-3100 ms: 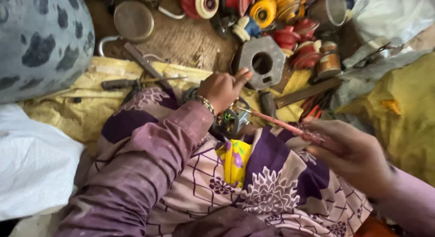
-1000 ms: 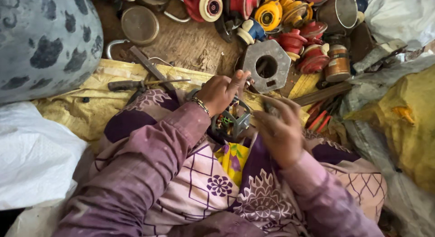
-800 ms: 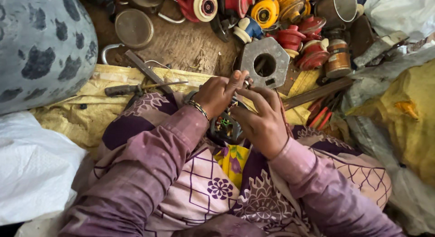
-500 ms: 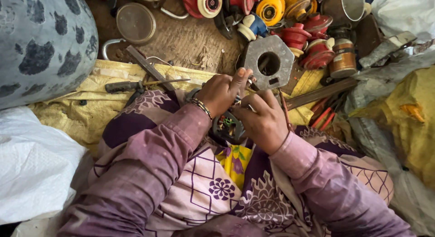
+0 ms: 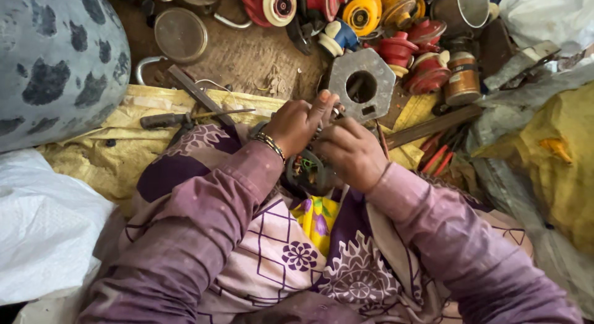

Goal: The person sits on the floor and uses pliers and a hammer to manipulate a small electrical component, likely a motor or starter. They repeatedly pry at internal parts and strike the component against a metal block.

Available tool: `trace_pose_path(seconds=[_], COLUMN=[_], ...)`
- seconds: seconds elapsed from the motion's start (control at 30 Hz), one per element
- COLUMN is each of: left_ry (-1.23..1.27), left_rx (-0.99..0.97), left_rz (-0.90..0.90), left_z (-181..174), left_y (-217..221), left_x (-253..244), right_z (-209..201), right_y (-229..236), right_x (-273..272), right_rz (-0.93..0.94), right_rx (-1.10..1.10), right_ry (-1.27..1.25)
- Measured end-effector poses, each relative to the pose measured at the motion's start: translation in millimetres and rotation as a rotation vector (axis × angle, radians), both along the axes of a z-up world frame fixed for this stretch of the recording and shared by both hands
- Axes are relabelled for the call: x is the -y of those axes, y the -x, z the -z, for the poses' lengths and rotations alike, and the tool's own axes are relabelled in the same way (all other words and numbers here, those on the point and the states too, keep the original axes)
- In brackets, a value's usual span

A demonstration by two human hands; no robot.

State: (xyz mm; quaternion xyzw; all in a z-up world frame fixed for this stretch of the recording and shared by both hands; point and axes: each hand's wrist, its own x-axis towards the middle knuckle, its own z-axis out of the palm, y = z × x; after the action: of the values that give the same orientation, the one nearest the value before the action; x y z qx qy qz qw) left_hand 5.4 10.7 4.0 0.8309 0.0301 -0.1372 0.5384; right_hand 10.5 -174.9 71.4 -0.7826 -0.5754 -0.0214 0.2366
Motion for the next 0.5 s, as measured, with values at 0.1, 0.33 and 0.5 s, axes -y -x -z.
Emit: trace_pose_path(seconds=[0.1, 0.33, 0.5], left_ry=[0.008, -0.006, -0.045], left_rx=[0.068, 0.084, 0.056], left_rz=[-0.011, -0.013, -0.016], left_z=[3, 6, 7], left_y=[1, 1, 1], left_x=[0, 3, 3], right_z=[-1, -9, -26], right_y=[27, 52, 28], right_x=[0, 2, -11], right_rz=[0.340, 0.683, 0.288], right_rx=[-0.165, -0.348, -0.031], right_ry=[-0.160, -0.178, -0.036])
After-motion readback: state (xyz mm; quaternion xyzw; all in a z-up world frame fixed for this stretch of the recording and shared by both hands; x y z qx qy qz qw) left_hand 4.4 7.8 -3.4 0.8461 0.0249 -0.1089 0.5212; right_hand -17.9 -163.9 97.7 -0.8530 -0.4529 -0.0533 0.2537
